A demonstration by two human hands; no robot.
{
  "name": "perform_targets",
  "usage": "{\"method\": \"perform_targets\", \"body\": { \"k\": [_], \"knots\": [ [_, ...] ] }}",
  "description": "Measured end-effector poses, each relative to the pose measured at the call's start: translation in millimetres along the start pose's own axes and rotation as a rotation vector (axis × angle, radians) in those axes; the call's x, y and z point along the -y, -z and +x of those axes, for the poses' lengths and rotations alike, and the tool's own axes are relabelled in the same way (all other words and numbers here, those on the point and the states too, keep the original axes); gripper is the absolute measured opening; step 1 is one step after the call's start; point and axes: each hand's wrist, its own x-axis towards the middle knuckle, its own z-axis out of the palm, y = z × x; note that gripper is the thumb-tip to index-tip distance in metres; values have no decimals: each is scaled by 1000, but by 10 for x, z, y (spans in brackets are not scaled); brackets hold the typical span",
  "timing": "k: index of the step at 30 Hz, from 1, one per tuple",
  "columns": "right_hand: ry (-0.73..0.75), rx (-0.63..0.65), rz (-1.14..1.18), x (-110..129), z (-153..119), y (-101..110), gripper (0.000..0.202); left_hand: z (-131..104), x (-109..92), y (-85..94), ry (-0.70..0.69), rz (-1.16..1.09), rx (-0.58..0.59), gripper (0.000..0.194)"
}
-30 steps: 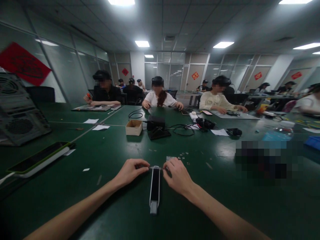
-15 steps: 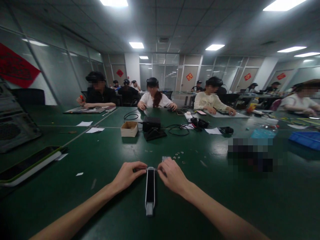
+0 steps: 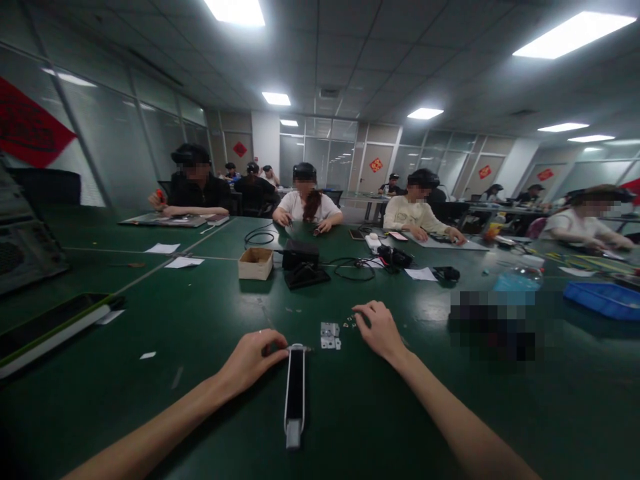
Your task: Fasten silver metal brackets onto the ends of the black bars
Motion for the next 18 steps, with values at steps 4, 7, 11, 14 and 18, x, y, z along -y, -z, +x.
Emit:
{"method": "perform_targets", "body": {
  "k": [4,7,11,14,18],
  "knots": [
    [-2,118,-45,-80,-15,-64,26,14,15,-14,-9,24,12,15],
    [7,138,-82,-92,-7,-83,26,14,-3,-5,-7,57,20,16],
    [21,168,-95,-107,7,-58,24,0,-47,19,0,81,34,19],
    [10,155,-98,-109,8,-54,22,-11,-65,20,-4,85,40,22],
    [-10,96,-79,-103,13,-65,24,-22,-70,11,-14,76,18,23]
  ]
}}
